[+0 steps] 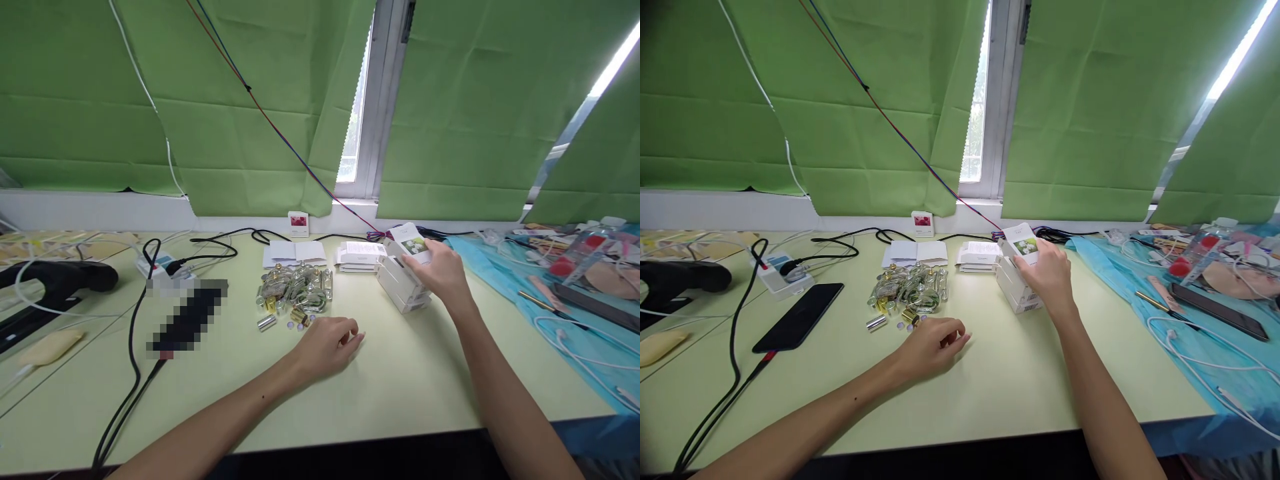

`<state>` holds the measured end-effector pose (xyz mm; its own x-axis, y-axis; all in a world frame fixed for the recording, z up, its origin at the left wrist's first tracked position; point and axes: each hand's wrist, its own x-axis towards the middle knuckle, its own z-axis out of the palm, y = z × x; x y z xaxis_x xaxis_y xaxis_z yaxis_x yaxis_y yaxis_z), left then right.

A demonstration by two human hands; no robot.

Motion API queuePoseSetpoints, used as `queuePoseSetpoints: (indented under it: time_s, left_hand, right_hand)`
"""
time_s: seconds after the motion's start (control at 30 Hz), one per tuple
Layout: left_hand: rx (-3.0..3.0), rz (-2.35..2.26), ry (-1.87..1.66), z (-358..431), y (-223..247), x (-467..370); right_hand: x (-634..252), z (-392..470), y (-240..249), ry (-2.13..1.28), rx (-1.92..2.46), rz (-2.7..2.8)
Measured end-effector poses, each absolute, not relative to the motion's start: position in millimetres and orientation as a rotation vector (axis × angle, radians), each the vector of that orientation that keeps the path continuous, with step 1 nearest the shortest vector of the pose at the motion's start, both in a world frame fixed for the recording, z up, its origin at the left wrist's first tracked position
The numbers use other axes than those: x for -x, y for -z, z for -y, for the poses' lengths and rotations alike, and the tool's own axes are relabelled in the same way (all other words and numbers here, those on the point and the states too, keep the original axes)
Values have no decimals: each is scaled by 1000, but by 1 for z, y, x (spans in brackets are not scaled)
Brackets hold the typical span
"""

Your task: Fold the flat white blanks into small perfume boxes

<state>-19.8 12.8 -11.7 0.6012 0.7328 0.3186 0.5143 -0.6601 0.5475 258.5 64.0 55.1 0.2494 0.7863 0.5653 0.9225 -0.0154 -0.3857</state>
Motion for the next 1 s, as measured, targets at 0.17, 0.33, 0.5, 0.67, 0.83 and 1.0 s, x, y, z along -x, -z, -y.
queuePoseSetpoints:
  time_s: [0.17, 0.33, 0.5, 0.67, 0.83, 1.0]
  left_hand:
    - [-2472, -1004, -725, -13, 13, 19]
    - [-2516, -1021, -688, -13, 13, 18]
    - [-2526, -1023, -674, -13, 14, 19]
    - [-2535, -1021, -681, -12, 13, 19]
    - [-2542, -1007, -686, -13, 15, 18]
    - [-2549, -1010, -688, -12, 14, 19]
  right_hand:
    - [-259, -70, -51, 282, 1939, 1592]
    - [-254, -70, -47, 272, 2042, 1594]
    - [-248, -66, -48, 291, 2058, 1580]
    - [-242, -63, -47, 295, 2048, 1569]
    - [-241, -63, -43, 303, 1993, 1525]
    - [-233, -59, -46, 485, 1639, 1450]
